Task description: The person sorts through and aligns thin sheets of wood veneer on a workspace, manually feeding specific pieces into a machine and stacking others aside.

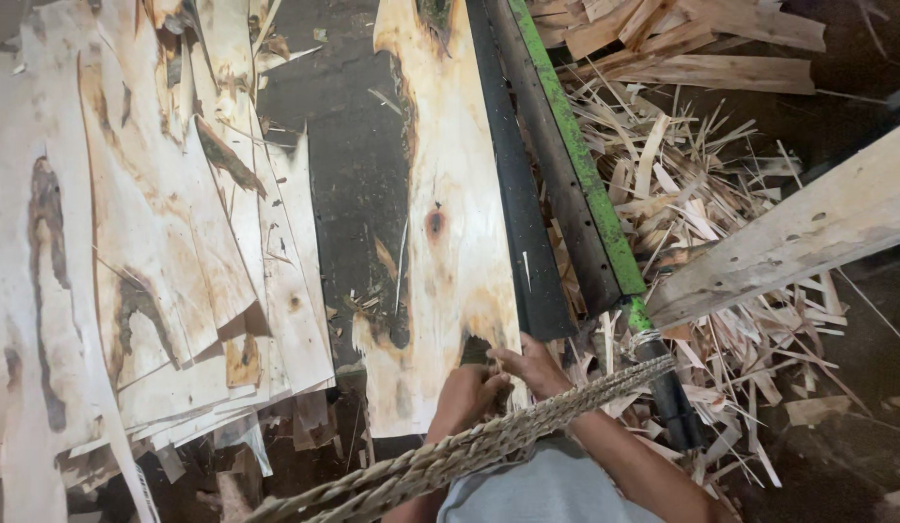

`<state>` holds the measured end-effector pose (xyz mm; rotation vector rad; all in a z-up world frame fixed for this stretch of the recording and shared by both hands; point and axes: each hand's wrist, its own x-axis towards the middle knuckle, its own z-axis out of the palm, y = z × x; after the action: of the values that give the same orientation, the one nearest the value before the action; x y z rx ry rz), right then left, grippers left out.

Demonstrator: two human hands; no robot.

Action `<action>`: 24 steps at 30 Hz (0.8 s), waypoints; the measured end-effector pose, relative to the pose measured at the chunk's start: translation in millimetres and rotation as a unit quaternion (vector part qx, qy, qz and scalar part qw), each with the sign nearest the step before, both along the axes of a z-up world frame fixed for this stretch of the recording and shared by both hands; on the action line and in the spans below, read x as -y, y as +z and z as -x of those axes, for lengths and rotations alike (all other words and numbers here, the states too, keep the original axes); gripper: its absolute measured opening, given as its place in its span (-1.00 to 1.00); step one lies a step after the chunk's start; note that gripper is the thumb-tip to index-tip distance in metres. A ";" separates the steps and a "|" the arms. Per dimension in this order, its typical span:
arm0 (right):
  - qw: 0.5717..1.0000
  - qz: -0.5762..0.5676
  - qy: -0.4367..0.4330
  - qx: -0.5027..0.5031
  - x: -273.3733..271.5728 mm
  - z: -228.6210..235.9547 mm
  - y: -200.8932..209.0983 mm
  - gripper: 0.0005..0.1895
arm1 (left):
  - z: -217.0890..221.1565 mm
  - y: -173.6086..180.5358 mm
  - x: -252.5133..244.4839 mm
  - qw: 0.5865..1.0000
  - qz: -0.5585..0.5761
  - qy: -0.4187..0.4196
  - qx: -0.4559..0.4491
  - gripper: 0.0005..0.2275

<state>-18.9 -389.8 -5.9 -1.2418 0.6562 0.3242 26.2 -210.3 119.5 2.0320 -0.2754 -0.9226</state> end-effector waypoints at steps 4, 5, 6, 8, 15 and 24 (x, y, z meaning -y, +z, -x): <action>0.949 0.288 0.044 0.119 -17.8 -14.8 26.5 -0.41 | -45.6 17.1 20.2 0.955 -0.109 0.082 0.264 -0.50; 0.947 0.304 0.042 0.097 -26.6 -11.8 40.4 -0.64 | -61.4 17.6 30.2 0.933 -0.063 0.103 0.339 -0.39; 0.947 0.304 0.042 0.098 -33.9 -17.5 54.3 -0.64 | -82.4 16.6 43.6 0.943 -0.062 0.096 0.314 -0.34; 0.923 0.378 0.054 0.055 -49.3 -16.3 77.9 -0.71 | -122.4 8.3 74.9 0.945 -0.080 0.074 0.309 -0.29; 0.840 0.512 0.027 0.176 -55.8 -14.1 153.8 -0.89 | -161.5 28.8 99.1 0.942 -0.054 0.064 0.326 -0.56; 0.764 0.561 0.120 0.297 -68.4 -5.2 236.7 -0.26 | -164.3 82.8 21.3 0.874 0.425 0.237 0.020 -0.60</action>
<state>-13.7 -321.5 230.8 -2.4509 0.0556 -0.3513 190.5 -231.6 202.3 1.2020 -0.1477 -0.3372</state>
